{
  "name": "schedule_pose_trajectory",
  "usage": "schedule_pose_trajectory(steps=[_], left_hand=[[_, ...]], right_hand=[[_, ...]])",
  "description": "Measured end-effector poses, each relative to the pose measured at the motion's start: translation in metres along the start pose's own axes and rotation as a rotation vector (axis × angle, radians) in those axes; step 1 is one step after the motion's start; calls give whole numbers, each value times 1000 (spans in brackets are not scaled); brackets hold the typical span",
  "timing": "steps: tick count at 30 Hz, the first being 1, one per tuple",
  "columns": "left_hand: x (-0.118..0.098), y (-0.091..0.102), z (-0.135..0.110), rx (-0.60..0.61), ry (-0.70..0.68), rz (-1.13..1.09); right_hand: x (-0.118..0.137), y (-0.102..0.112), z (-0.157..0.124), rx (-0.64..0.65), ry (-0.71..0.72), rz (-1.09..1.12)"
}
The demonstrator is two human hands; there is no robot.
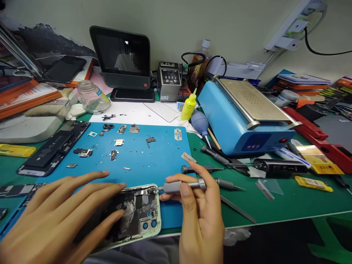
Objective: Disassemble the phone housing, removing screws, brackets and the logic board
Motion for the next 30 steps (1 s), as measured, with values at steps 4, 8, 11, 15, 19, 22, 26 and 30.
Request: schedule_pose_trajectory(steps=[4,8,11,15,19,22,26,30], left_hand=[[-7,3,24,58,-78,-40],[-17,1,44,94,-109,-134],[-24,0,57,68,-128,-106],[-24,-4,82,98,-144,-8],[-19,-12,109,140,-128,101],[-18,-21,118,197,-124,140],[-16,-31,118,235,-123,144],[-13,-32,119,211,-126,96]], right_hand=[[-2,2,0,16,2,68],[-6,5,-1,30,-10,135],[-10,6,-3,25,3,171],[-13,11,-6,-164,79,252],[-12,9,-10,-226,113,307],[-5,5,-14,-256,50,307],[2,2,-19,-272,-23,300],[-5,6,-16,-215,67,316]])
Point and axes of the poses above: each hand's wrist, its own z-axis towards the middle knuckle, its own y-axis out of the back of the hand, x = y × z, the point moved 4 cm from there along z, towards the middle knuckle, and after that the axes turned 1 degree about -y, right-handed, at the moved point
